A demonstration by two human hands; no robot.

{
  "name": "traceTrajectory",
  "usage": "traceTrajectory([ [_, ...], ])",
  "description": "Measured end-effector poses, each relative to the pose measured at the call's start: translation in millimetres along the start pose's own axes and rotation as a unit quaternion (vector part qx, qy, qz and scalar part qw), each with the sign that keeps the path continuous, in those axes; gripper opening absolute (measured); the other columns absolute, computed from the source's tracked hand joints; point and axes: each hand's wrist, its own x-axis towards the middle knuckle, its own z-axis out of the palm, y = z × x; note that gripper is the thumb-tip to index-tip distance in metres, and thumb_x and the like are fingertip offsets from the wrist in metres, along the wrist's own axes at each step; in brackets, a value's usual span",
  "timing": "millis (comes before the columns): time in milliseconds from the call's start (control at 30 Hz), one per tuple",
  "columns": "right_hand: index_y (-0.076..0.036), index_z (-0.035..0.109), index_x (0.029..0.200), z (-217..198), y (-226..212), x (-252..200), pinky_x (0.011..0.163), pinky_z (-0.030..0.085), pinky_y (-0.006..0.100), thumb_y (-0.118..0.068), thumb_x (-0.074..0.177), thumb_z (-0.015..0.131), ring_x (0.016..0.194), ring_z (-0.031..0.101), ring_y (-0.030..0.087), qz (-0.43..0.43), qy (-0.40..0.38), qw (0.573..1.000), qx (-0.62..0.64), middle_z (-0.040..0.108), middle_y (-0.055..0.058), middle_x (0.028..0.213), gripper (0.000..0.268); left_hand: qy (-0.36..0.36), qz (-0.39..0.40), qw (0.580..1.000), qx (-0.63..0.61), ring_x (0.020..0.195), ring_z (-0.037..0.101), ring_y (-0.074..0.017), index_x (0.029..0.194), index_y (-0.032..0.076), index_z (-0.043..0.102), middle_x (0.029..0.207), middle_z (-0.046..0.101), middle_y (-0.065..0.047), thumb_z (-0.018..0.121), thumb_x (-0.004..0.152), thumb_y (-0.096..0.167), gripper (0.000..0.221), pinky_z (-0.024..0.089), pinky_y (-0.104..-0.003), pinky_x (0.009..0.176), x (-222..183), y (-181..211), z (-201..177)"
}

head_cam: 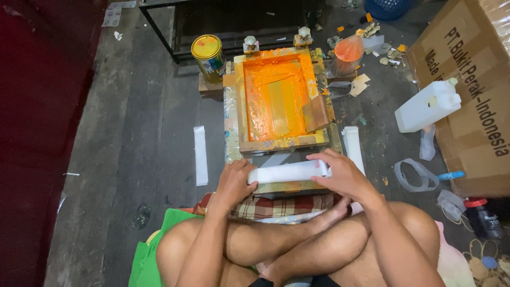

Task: Spreading orange ink onto a screen printing frame using a wooden block and preparing the screen with paper strips.

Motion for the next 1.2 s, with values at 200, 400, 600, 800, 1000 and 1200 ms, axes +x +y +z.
traceTrajectory([
  [200,-0.013,0.078,0.119,3.8,7.2,2.3,0.069,0.059,0.033,-0.011,0.082,0.077,0.08,0.066,0.026,0.041,0.038,0.998,0.032,0.065,0.014,0.086,0.036,-0.003,-0.005,1.0,0.002,0.091,0.065,-0.0326,0.108,0.001,0.077,0.097,0.07,-0.013,0.086,0.072,0.023,0.043,0.048,-0.044,0.081,1.7,3.0,-1.7],
  [400,-0.007,0.079,0.104,11.0,25.3,0.9,0.067,0.058,0.039,-0.011,0.081,0.081,0.07,0.07,0.026,0.053,0.124,0.989,0.062,0.074,0.016,0.076,0.023,0.0,-0.002,1.0,-0.004,0.091,0.065,-0.0323,0.109,0.001,0.077,0.097,0.07,-0.014,0.087,0.072,0.023,0.044,0.049,-0.044,0.08,1.4,2.4,-2.4],
  [600,-0.022,0.081,0.098,7.7,29.9,3.3,0.055,0.043,0.02,-0.015,0.088,0.08,0.051,0.047,0.005,-0.021,0.25,0.963,0.103,0.066,-0.002,0.053,0.013,-0.009,-0.011,1.0,-0.019,0.097,0.066,-0.0378,0.116,-0.003,0.074,0.102,0.072,-0.02,0.089,0.07,0.024,0.055,0.049,-0.047,0.081,2.5,20.4,-22.4],
  [800,-0.011,0.082,0.1,-20.3,1.6,-7.4,0.058,0.049,0.024,-0.001,0.088,0.08,0.054,0.057,0.012,-0.166,0.333,0.925,0.082,0.071,0.004,0.065,0.016,-0.002,-0.002,1.0,0.004,0.096,0.065,-0.0337,0.115,0.0,0.075,0.1,0.071,-0.015,0.09,0.066,0.024,0.057,0.048,-0.043,0.077,1.9,6.1,-2.1],
  [1000,-0.008,0.082,0.098,-29.0,-8.4,-21.0,0.063,0.054,0.032,-0.001,0.091,0.073,0.063,0.067,0.022,-0.277,0.349,0.895,-0.027,0.077,0.005,0.083,0.013,-0.007,0.003,1.0,0.017,0.096,0.063,-0.0333,0.11,0.001,0.077,0.099,0.07,-0.015,0.09,0.065,0.024,0.052,0.048,-0.044,0.076,2.6,2.7,2.7],
  [1200,-0.006,0.081,0.095,-25.3,-5.6,-25.7,0.063,0.053,0.034,0.005,0.086,0.074,0.06,0.063,0.025,-0.338,0.377,0.861,-0.039,0.078,0.007,0.086,0.016,-0.012,0.001,1.0,0.027,0.096,0.061,-0.0326,0.106,0.002,0.078,0.098,0.069,-0.014,0.087,0.068,0.027,0.047,0.047,-0.042,0.076,5.4,-1.6,11.2],
])
